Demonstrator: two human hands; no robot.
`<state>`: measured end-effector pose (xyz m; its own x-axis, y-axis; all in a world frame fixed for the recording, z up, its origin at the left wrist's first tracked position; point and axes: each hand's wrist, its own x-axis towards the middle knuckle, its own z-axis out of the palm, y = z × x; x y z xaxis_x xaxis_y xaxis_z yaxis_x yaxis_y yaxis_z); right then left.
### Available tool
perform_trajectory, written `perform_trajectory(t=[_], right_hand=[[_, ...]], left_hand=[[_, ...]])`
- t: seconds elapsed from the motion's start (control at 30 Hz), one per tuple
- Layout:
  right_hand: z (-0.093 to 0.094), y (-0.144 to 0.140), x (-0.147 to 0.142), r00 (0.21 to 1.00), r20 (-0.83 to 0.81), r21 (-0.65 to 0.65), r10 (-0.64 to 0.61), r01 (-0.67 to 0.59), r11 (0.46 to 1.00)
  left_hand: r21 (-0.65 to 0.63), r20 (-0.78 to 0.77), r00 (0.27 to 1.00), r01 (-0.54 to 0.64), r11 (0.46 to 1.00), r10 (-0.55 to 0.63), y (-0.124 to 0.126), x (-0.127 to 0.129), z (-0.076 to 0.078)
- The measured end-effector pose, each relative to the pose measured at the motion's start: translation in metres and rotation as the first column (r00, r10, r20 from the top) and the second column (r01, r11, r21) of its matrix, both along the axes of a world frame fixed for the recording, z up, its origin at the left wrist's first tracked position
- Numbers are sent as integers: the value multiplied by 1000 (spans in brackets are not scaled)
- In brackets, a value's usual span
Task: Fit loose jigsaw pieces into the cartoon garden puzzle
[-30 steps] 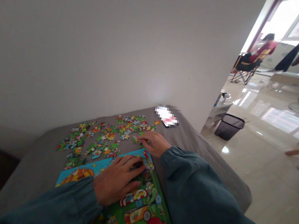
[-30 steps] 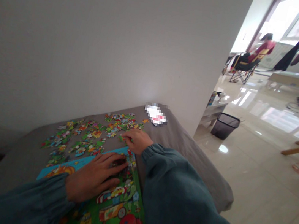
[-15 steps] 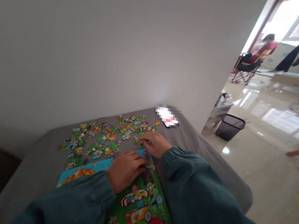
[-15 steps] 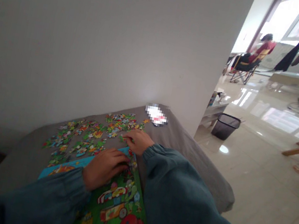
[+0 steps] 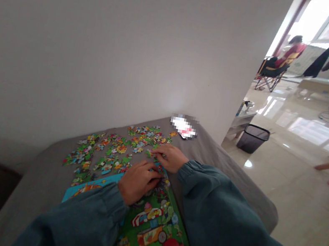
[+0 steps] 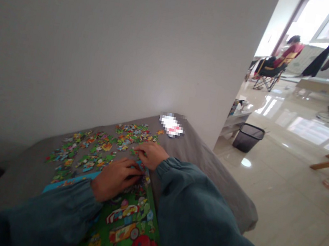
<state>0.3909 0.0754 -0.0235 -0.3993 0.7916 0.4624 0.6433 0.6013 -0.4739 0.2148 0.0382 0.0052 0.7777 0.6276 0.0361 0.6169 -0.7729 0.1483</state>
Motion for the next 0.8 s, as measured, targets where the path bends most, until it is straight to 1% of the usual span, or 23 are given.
perform_trajectory(t=[0.13,0.37,0.67,0.8], right_hand=[[0,0,0,1000,14,-21,-7,7,1000],[1,0,0,999,33,-27,-6,7,1000],[0,-1,0,999,36,-30,3,-2,1000],[-1,-1,-1,999,34,-29,-5,6,1000]], left_hand=[[47,-16,1000,28,999,-27,-6,-2,1],[46,-52,998,30,998,-27,-14,-6,5],[83,-96,995,0,997,8,-22,0,6],[96,-126,992,15,995,-3,-27,2,8]])
